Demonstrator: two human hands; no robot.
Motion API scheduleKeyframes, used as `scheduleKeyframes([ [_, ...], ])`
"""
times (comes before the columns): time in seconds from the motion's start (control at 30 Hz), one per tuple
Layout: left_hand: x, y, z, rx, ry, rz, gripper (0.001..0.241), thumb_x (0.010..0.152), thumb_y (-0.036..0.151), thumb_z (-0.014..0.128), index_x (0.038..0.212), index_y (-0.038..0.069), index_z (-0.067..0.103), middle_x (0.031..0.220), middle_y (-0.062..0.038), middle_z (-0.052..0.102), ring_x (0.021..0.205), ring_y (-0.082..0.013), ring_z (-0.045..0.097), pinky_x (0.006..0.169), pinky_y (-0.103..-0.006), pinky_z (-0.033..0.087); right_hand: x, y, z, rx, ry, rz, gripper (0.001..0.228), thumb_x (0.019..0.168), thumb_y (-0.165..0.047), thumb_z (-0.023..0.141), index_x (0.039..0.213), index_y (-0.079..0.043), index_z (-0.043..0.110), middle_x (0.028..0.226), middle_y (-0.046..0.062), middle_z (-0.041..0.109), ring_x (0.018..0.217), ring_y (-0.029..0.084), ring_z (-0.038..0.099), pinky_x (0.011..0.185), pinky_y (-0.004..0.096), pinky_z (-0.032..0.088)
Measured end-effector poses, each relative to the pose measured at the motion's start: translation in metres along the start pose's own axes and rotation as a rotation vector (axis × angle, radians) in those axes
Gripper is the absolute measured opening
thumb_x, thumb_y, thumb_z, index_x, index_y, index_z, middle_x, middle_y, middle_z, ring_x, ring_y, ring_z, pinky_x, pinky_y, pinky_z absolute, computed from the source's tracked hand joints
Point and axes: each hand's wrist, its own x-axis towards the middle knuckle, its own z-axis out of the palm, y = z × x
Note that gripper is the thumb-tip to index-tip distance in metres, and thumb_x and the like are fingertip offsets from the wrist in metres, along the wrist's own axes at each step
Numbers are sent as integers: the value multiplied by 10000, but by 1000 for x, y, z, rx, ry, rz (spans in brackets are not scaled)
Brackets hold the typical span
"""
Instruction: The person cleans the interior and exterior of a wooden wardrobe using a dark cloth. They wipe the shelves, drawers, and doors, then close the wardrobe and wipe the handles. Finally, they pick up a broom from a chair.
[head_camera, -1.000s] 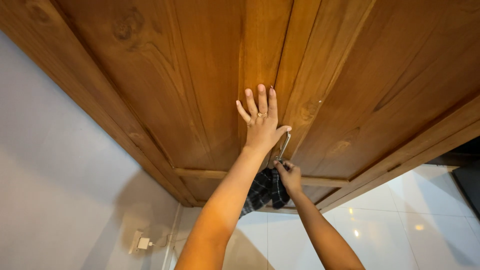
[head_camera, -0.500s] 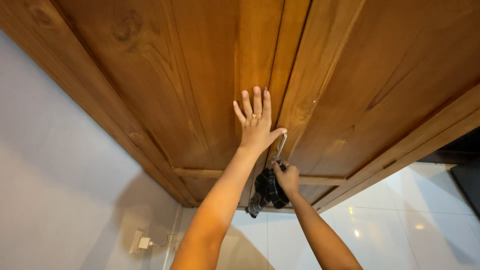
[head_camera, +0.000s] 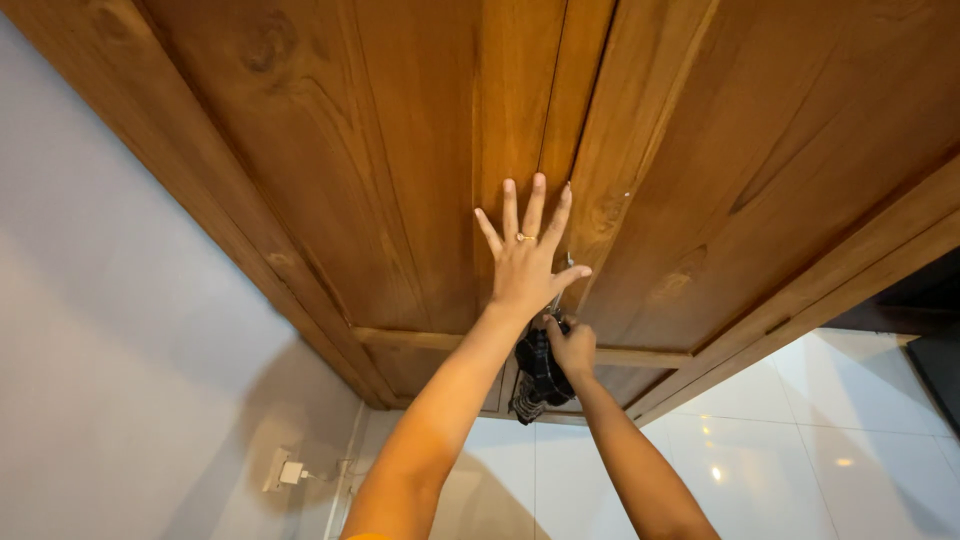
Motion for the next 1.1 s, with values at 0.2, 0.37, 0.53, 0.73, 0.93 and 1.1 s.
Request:
scheduleKeyframes([
  [0.2,-29,-8,36,25,126,29,919,830,486,826,1593,297,349,1585,-91,273,1460,-403,229,1152,-741,188,-4,12,6,121,58,-64,358,888,-324,709,980,21,744,819,284,709,750,359,727,710,458,539],
  [0.37,-41,-7,44,-330,42,-52,572,968,307,753,1470,187,506,1138,-71,680,1073,-321,639,979,-495,497,-12,42,15,360,-90,37,355,986,-298,653,1007,43,746,884,200,737,791,211,687,749,390,531],
  [0.53,-41,-2,40,-596,63,-52,448,978,171,705,1374,68,523,963,-109,764,886,-340,732,784,-417,569,-18,46,17,918,-282,278,302,986,-261,596,1126,-27,725,1014,20,761,918,112,685,843,265,522],
  [0.73,-30,-10,41,-730,-51,-126,388,939,153,726,1243,39,515,916,-129,752,860,-312,749,750,-391,579,-18,35,14,507,-120,142,370,1017,-294,648,1066,59,750,930,129,773,838,164,647,792,348,537],
  [0.93,-27,-14,46,-728,-36,-69,313,940,139,734,1168,43,542,916,-138,755,869,-321,745,759,-390,577,-22,10,0,85,99,-156,309,918,-290,697,997,2,763,869,286,708,836,421,727,740,446,546],
  [1.1,-25,-15,44,-715,-45,-58,302,943,136,722,1166,44,540,935,-142,752,895,-347,741,758,-406,567,-31,-29,-24,-246,171,-286,372,903,-392,719,1016,-38,722,988,217,722,819,463,686,677,530,531],
])
